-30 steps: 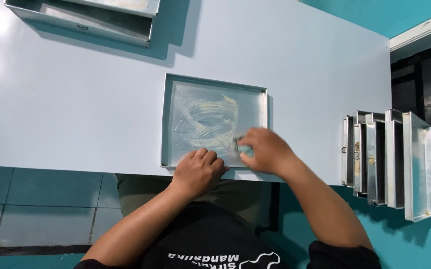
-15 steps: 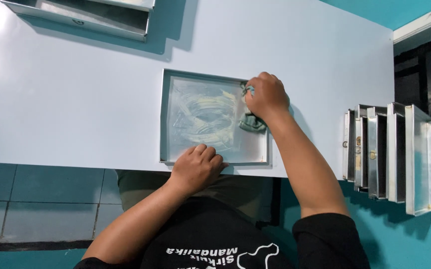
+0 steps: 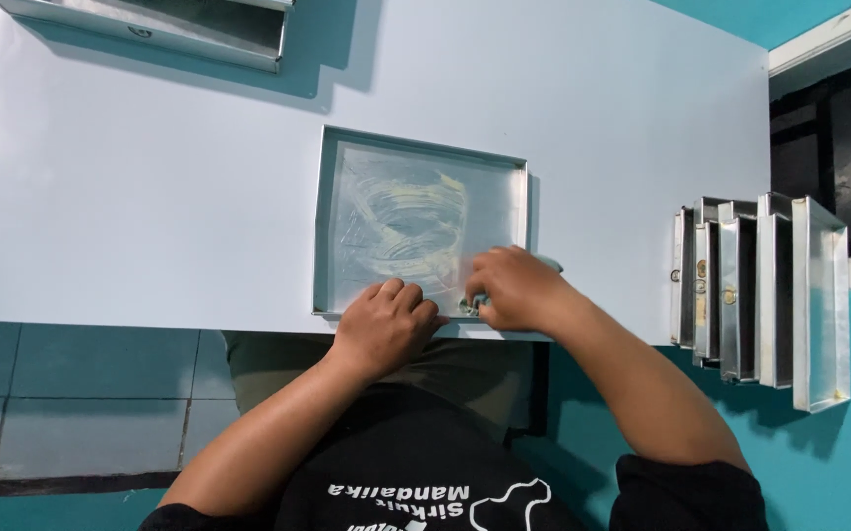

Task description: The person wipes the inside of a rectangular metal tray with a cloth, then flips it over to clean the exterior surface. They repeat this process with a second tray, scrubbing the interior and exterior surfaces thoroughly.

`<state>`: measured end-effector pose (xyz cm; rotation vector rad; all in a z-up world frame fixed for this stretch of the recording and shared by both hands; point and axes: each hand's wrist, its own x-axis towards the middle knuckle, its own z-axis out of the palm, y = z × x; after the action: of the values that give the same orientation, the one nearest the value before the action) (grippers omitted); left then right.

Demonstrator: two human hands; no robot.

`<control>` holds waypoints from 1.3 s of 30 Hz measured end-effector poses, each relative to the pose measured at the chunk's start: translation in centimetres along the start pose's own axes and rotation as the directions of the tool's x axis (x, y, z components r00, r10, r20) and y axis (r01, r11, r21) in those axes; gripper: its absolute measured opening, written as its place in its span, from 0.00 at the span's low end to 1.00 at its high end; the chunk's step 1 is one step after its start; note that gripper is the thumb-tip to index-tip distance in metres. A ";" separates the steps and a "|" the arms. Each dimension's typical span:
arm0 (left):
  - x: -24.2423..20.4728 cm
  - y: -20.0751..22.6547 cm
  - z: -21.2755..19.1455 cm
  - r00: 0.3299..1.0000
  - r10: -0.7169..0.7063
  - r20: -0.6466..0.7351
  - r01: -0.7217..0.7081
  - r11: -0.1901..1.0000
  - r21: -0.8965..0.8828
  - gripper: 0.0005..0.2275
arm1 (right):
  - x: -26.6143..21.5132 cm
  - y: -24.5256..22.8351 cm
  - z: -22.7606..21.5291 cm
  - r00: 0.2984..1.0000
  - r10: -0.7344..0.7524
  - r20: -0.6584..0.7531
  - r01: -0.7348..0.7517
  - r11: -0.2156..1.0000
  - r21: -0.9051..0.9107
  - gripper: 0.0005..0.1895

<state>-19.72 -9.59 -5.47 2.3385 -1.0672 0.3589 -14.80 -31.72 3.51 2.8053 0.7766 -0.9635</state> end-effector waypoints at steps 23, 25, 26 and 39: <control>-0.3 0.3 0.3 0.995 0.023 -0.097 -0.022 1.000 0.011 0.09 | -0.2 0.4 0.0 0.998 -0.047 0.047 0.050 0.998 -0.048 0.06; -0.3 0.2 0.5 0.995 0.037 -0.094 -0.036 0.999 0.013 0.09 | 0.4 1.6 0.0 0.997 -0.040 0.072 0.048 0.993 -0.108 0.06; -0.3 0.2 0.4 0.996 0.052 -0.076 -0.050 0.998 0.035 0.09 | 1.0 2.6 0.0 0.997 0.074 0.017 -0.070 0.987 -0.145 0.06; -0.4 0.3 0.1 0.997 0.023 -0.073 -0.023 1.000 0.003 0.09 | 1.3 -0.5 -1.4 0.981 0.132 0.144 -0.138 0.990 0.028 0.06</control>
<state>-20.20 -9.59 -5.59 2.2985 -1.0605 0.4507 -13.41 -30.37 3.88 2.7406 0.5487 -1.1499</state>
